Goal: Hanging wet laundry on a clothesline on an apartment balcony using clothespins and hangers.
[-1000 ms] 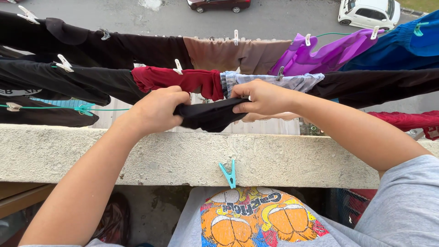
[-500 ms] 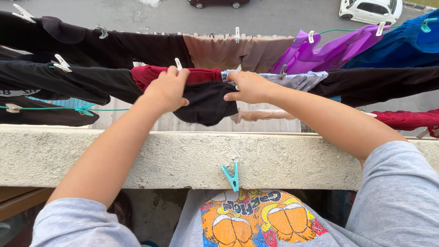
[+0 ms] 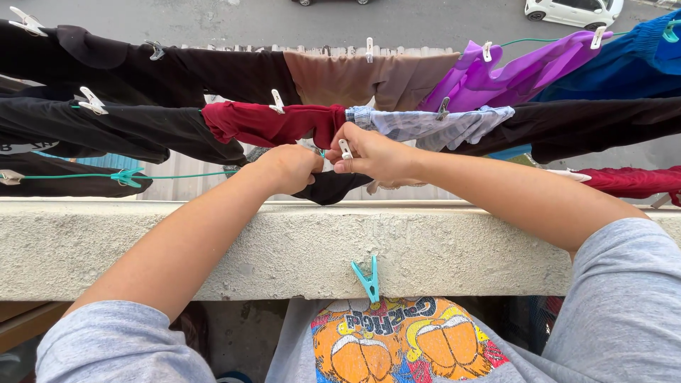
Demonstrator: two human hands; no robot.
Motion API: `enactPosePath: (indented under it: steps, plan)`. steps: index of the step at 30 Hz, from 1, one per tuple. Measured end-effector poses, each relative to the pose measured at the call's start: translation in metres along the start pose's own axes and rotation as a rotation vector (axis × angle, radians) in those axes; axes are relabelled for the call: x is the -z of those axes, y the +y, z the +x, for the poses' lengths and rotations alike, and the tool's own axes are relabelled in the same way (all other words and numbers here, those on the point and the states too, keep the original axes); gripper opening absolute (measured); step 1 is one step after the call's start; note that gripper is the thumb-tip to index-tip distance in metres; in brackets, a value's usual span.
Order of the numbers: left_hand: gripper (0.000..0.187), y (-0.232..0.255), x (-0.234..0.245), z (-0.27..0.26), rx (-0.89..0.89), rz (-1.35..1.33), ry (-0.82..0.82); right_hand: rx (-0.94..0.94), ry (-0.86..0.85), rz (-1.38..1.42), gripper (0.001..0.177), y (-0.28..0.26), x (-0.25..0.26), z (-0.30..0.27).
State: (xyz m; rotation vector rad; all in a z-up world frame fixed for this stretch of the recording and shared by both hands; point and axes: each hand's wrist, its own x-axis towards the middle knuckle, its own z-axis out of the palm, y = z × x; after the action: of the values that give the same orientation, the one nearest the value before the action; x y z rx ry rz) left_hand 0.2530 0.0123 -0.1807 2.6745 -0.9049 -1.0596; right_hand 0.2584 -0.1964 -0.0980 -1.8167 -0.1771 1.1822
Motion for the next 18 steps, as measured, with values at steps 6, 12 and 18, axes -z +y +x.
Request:
enactPosePath:
  steps: [6, 12, 18]
  plan:
    - [0.021, 0.002, 0.006, -0.002, 0.059, -0.076, 0.032, 0.197, 0.080, -0.140, 0.033, 0.063, 0.002, 0.035]
    - [0.019, -0.002, 0.002, 0.002, -0.016, 0.011, 0.098, 0.241, 0.079, -0.309, 0.036, 0.076, -0.002, 0.042]
    - [0.018, -0.007, 0.004, 0.001, -0.013, -0.055, 0.177, 0.935, 0.411, -0.918, 0.078, 0.038, 0.014, 0.001]
